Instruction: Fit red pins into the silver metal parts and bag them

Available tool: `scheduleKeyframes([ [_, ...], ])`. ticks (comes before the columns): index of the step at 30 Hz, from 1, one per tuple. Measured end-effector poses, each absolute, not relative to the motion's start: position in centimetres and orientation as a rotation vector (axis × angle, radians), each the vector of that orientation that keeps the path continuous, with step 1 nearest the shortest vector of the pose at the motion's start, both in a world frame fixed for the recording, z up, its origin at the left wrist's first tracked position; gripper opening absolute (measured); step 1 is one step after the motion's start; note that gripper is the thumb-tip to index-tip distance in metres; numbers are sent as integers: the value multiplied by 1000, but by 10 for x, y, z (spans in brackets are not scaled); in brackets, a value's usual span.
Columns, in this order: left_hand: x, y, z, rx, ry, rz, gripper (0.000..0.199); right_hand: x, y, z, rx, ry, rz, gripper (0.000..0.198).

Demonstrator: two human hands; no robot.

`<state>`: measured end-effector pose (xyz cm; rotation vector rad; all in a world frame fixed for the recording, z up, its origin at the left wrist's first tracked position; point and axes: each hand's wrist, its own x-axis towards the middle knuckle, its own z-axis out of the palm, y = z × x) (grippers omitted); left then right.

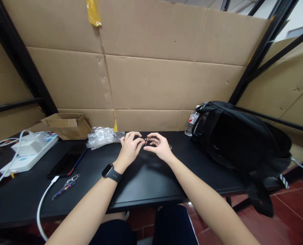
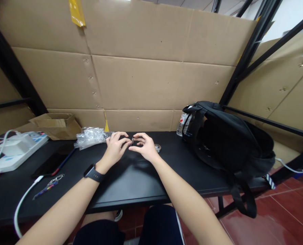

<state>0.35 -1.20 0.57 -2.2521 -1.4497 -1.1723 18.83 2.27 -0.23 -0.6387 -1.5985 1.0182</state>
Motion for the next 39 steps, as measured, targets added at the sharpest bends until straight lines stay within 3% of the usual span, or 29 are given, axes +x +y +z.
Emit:
scheduleKeyframes([
  [14,8,-15,6,-2260,-1470,-1171,17,190,22,-2,-637,-1644,932,46],
  [39,5,-15,13,-2353,-1625,-1485,7,193,22,2,-614,-1612,1073,47],
])
